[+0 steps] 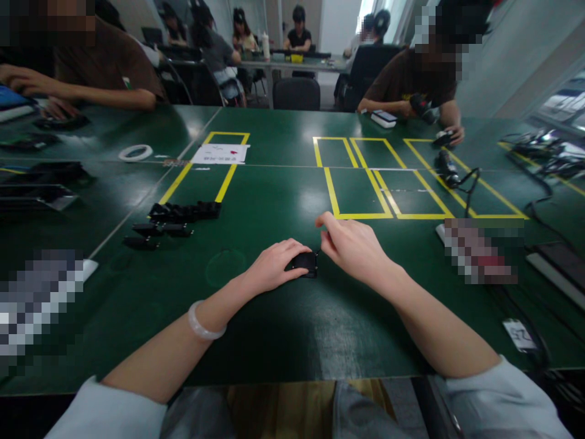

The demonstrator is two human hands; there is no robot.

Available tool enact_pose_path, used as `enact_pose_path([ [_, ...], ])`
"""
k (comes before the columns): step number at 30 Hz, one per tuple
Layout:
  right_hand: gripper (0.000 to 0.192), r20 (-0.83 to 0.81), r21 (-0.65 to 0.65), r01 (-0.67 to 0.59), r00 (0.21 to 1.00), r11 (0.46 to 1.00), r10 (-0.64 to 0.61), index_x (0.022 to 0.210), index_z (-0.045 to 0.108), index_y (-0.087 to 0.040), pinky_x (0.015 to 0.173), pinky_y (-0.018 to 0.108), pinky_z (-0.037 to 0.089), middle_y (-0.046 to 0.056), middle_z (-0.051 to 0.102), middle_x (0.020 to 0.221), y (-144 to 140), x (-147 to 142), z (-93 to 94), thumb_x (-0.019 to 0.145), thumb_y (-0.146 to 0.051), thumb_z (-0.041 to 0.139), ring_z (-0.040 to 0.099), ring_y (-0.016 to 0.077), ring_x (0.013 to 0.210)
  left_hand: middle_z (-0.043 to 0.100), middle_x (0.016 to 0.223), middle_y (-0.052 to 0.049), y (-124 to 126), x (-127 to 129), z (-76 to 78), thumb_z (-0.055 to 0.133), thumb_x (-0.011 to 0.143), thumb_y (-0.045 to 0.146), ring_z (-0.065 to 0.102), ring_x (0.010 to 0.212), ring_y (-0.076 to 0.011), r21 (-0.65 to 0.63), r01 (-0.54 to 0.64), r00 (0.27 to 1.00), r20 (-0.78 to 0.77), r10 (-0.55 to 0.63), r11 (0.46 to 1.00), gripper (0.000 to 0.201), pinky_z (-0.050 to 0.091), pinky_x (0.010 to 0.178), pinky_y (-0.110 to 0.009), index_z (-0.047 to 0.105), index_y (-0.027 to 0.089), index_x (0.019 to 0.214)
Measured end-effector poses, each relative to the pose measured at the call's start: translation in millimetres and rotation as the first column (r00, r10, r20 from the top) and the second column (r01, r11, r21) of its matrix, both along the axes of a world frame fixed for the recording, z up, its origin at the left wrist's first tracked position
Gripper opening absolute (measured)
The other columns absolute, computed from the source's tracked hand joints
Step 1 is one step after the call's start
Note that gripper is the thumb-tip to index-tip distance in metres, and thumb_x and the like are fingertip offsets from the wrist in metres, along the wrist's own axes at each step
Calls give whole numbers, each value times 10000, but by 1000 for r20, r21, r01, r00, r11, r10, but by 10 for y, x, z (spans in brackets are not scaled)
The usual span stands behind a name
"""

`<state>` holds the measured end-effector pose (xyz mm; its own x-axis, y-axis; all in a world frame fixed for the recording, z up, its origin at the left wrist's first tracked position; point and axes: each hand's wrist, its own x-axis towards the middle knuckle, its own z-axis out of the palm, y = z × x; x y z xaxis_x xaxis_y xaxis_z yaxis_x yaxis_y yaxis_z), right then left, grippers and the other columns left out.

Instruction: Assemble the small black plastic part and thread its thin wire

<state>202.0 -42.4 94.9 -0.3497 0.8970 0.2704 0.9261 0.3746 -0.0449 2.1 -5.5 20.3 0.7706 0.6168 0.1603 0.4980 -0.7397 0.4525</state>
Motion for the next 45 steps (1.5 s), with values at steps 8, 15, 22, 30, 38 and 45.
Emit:
enact_pose_path([
  [8,302,101,-23,63,993,998,-60,967,537,-206,549,263,237,28,676,745,7,8,25,963,-325,259,613,155,655,571,1138,-74,-2,-4,7,551,890,405,554,1044,-231,-6,0,1000,-7,0,1000,356,453,925,-366,534,226,1198],
  [15,251,-2,-21,17,1000,1000,-18,1105,490,-188,599,250,297,10,676,779,-9,-7,18,907,-233,343,618,145,685,569,1131,-70,-6,0,7,555,887,400,556,1037,-230,-5,-3,1000,3,3,1000,357,458,914,-363,536,237,1204],
  [22,297,90,-31,53,995,998,-50,969,530,-198,553,262,235,28,678,746,-1,14,31,962,-352,276,606,146,645,573,1130,-69,-6,0,-11,554,890,392,552,1049,-226,3,-2,1000,10,2,1000,358,448,933,-364,531,235,1212],
  [30,291,65,-31,22,998,999,-20,992,532,-186,564,259,241,23,675,746,2,-5,35,959,-287,261,588,128,632,568,1145,-71,-12,-2,11,532,905,399,542,1062,-226,5,7,1000,-9,-7,1000,352,443,939,-365,524,231,1214],
  [38,237,58,-28,24,998,999,-22,1012,526,-193,563,255,250,6,668,732,2,-1,18,930,-253,312,594,131,627,570,1146,-69,-5,-3,-4,523,907,404,547,1057,-223,4,7,1000,2,-7,1000,350,444,936,-361,529,234,1212],
  [45,266,30,-52,19,999,998,-18,1011,520,-191,579,251,269,19,678,759,-11,2,37,951,-319,294,607,138,666,576,1134,-68,-5,-4,0,526,905,411,551,1049,-225,-5,11,1000,10,-11,1000,363,445,934,-366,517,240,1225],
])
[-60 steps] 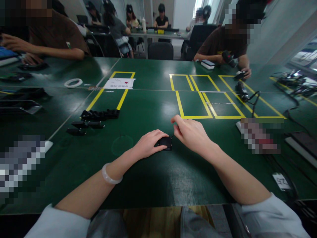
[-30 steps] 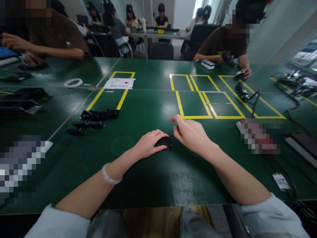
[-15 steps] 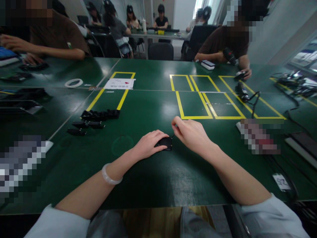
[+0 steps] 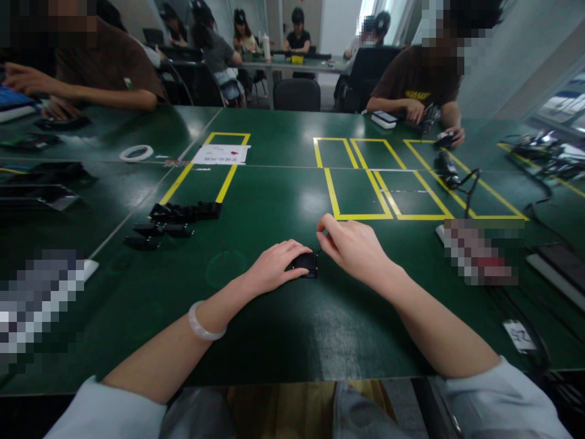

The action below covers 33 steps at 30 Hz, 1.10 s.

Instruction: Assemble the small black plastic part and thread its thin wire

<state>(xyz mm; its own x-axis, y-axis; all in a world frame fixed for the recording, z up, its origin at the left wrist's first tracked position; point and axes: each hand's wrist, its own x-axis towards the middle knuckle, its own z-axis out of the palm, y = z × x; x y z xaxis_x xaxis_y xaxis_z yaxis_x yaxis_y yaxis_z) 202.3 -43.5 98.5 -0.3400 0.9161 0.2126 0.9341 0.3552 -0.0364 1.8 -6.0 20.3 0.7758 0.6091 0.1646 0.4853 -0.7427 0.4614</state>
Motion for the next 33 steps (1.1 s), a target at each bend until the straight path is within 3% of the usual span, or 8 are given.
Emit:
enact_pose_path([
  [10,237,-12,16,-15,1000,1000,15,1053,510,-183,588,248,274,10,671,758,10,0,-11,916,-235,325,600,130,654,566,1143,-70,-6,0,4,535,902,402,548,1043,-225,-6,-10,1000,-19,10,1000,363,442,935,-368,524,236,1224],
  [17,345,65,16,25,998,1000,-26,934,547,-190,541,265,212,34,675,719,13,12,-6,967,-375,256,597,145,625,572,1139,-71,-3,-1,3,545,895,398,551,1054,-228,-9,-9,1000,-4,9,1000,356,445,935,-366,533,225,1207],
  [23,247,-1,19,11,1000,1000,-11,1079,503,-184,578,252,271,20,686,768,1,2,0,923,-238,319,616,141,666,568,1152,-72,2,-7,-11,547,892,400,556,1048,-225,-5,-13,1000,9,13,1000,359,450,931,-363,532,240,1213],
  [29,312,55,-9,29,998,1000,-28,945,538,-195,552,262,236,34,685,742,1,4,28,962,-379,287,618,153,663,569,1144,-71,2,-10,-17,549,890,401,559,1042,-225,-1,-16,1000,6,16,1000,367,452,932,-368,528,243,1221],
  [33,277,69,-7,31,997,1000,-30,999,534,-199,547,265,227,22,685,748,6,-5,19,957,-304,281,612,148,641,567,1147,-73,3,-7,-6,543,894,405,560,1039,-225,0,-15,1000,-11,15,1000,357,456,926,-367,532,238,1210],
])
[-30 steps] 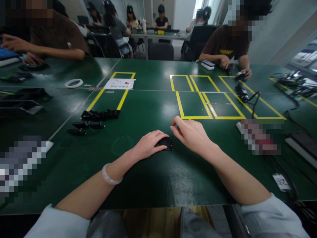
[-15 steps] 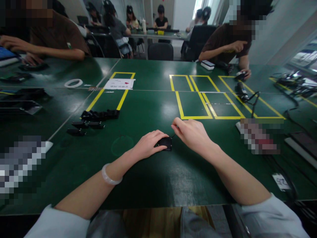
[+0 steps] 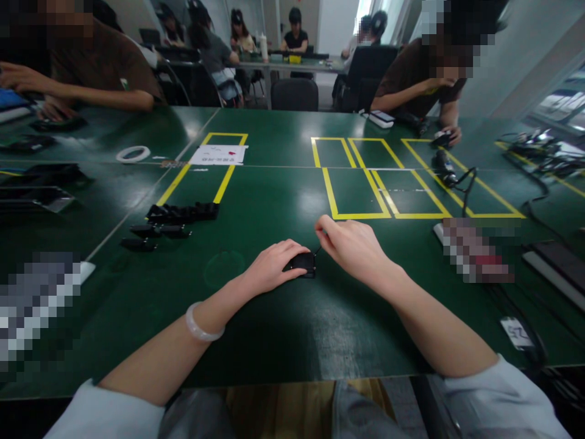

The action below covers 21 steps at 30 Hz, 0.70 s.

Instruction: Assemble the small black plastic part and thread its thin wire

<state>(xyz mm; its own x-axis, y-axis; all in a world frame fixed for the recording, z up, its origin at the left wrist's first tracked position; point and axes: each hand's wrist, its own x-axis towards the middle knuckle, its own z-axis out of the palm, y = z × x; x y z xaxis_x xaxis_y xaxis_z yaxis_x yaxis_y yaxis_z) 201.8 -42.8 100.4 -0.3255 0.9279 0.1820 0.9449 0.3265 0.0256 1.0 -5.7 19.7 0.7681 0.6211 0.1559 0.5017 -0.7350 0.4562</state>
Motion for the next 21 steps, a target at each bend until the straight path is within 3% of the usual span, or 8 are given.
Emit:
enact_pose_path([
  [4,252,-57,7,-34,998,999,34,1086,505,-192,562,256,254,16,687,784,-13,-6,-5,927,-248,317,608,135,652,572,1141,-71,6,4,-10,547,891,404,556,1049,-225,6,0,1000,14,0,1000,354,452,935,-367,535,239,1204],
  [11,359,-4,23,-5,1000,1000,5,922,560,-192,547,265,222,41,687,736,-5,7,-9,970,-372,253,604,142,633,571,1144,-72,4,-3,-26,546,891,400,559,1042,-228,9,-1,1000,17,1,1000,350,456,929,-369,533,240,1201],
  [16,286,-59,29,-7,998,1000,9,1130,498,-189,555,254,248,17,686,743,-7,-8,-14,931,-248,301,604,135,634,568,1144,-72,5,0,-18,542,892,404,558,1040,-230,4,4,1000,10,-4,1000,351,459,911,-358,527,239,1202],
  [21,251,-59,15,-29,998,999,30,1026,520,-191,561,252,249,18,677,743,-18,0,-6,941,-279,300,595,129,628,568,1139,-72,6,4,-14,548,890,404,556,1037,-228,0,4,1000,8,-4,1000,361,460,905,-353,522,230,1205],
])
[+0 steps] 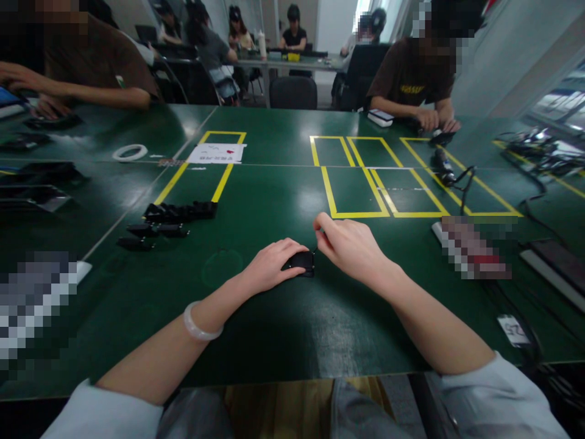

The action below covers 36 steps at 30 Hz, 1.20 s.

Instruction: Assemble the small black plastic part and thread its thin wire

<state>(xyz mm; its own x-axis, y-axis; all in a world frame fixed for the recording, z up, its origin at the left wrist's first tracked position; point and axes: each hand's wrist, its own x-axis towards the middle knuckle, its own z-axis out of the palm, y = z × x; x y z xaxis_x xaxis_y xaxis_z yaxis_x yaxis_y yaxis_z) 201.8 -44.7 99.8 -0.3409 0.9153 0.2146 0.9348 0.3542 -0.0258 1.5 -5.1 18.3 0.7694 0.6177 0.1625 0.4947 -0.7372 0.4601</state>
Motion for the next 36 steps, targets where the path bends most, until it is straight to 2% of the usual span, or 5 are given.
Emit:
enact_pose_path([
  [5,324,56,-15,5,998,1000,-4,967,536,-195,546,263,214,28,680,724,9,5,5,966,-400,285,598,144,631,566,1151,-69,-2,-4,2,549,892,393,551,1051,-229,-8,1,1000,-5,-1,1000,378,449,933,-364,513,242,1237],
  [14,226,3,-5,-6,1000,1000,6,1056,498,-189,555,256,247,13,679,785,11,0,-9,929,-252,322,593,129,631,567,1141,-71,-3,7,12,541,895,407,554,1043,-228,0,5,1000,-4,-5,1000,361,453,926,-363,530,239,1214],
  [20,343,53,-16,20,998,1000,-19,958,536,-194,545,263,218,37,683,744,27,21,-12,969,-400,263,600,145,647,566,1148,-72,-1,-1,-2,545,894,400,557,1039,-228,11,2,1000,-8,-2,1000,363,453,931,-367,517,234,1216],
  [28,234,-2,4,2,1000,1000,-2,1061,504,-193,551,254,239,6,673,749,21,15,-22,924,-240,321,593,132,626,563,1151,-70,6,-2,-1,552,891,391,556,1038,-226,7,-4,1000,-14,5,1000,364,459,920,-363,524,244,1223],
  [36,347,68,-22,28,997,999,-26,944,555,-193,538,264,202,36,681,717,19,17,8,969,-384,266,593,144,623,570,1145,-68,-1,-7,-4,551,891,392,560,1039,-225,2,0,1000,7,0,1000,358,456,927,-362,528,239,1214],
])
